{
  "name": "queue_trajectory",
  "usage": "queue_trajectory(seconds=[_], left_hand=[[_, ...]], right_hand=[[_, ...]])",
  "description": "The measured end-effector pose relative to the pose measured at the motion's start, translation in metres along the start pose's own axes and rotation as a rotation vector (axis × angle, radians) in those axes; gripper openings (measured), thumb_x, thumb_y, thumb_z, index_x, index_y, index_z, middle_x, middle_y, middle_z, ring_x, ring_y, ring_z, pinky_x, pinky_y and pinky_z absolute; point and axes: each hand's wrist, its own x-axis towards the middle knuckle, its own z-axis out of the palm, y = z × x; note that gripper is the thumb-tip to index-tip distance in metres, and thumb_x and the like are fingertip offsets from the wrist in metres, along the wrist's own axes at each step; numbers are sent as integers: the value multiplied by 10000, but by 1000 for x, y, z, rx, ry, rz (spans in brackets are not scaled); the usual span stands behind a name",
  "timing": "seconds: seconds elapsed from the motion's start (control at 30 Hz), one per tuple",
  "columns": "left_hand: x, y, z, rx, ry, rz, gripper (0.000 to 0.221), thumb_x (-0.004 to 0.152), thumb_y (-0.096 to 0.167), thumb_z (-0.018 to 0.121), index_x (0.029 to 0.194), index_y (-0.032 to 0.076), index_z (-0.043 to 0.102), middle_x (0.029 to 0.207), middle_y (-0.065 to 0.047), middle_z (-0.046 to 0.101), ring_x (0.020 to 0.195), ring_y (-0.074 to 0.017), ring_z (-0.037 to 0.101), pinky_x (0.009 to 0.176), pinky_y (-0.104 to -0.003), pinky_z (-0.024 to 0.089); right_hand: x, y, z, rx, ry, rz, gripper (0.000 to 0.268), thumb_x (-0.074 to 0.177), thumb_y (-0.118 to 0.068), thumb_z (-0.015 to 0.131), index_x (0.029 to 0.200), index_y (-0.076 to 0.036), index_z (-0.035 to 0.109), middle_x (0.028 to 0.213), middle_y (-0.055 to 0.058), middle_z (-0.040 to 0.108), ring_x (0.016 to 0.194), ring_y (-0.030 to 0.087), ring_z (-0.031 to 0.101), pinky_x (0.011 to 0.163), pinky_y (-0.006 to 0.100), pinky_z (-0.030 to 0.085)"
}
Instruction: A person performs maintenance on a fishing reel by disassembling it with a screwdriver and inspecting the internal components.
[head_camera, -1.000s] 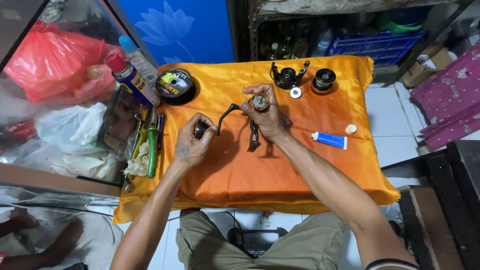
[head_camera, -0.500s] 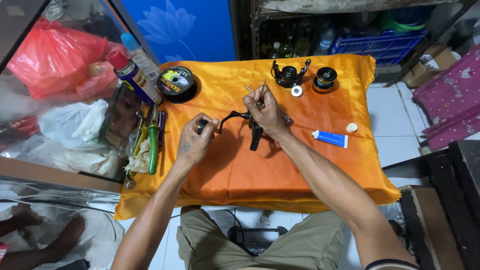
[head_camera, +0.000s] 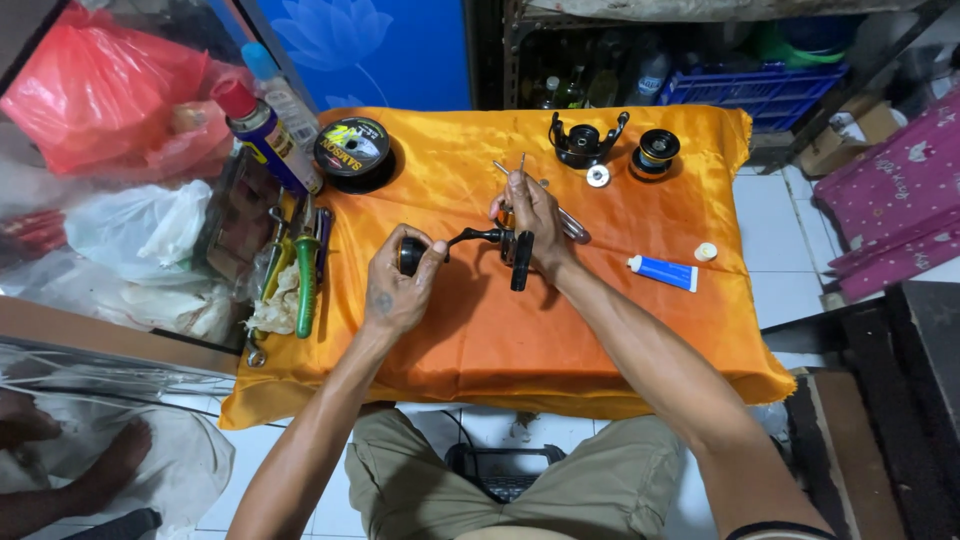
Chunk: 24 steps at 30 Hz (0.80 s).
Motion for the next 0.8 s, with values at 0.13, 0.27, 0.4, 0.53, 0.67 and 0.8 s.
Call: queue_trajectory(seconds=[0.13,0.27,0.4,0.53,0.67,0.8], left_hand=[[2,7,6,-4,32,22,183,954,313,752,885,155,690,663,-64,602,639,-144,584,576,-265,474],[9,14,14,-27,98,41,223,962,331,741,851,150,672,617,-51,591,585,-137,572,536,-268,462],[22,13,17,-38,166,118,244,980,323,731,844,135,658,622,-57,574,582,-150,574,529,-283,450],[33,13,24,-92,187,168,260,978,314,750,819,132,653,614,-48,572,572,-144,572,526,-271,447],[46,12,27,-125,244,251,266,981,282,756,803,124,637,648,-49,590,607,-137,580,583,-274,454],[53,11,25,-135,204,292,262,972,264,780,803,118,642,649,-36,590,613,-124,564,591,-279,455]], right_hand=[[0,6,1,-7,-5,-10,479,1138,-474,338,795,-161,458,729,82,698,706,172,524,727,286,363],[2,9,0,24,-36,-35,498,1152,-449,294,770,-163,434,733,108,691,682,185,511,709,300,375],[3,18,-1,13,-80,-62,508,1154,-449,285,766,-161,440,749,117,698,669,175,498,693,292,367],[2,17,2,54,-58,-68,514,1153,-449,294,752,-159,432,734,113,686,678,182,519,700,287,370],[0,20,2,36,-83,-105,508,1162,-422,290,753,-159,434,732,118,687,640,177,504,665,289,370],[6,31,-1,70,-86,-100,483,1163,-402,296,785,-144,451,756,132,704,635,175,519,656,277,388]])
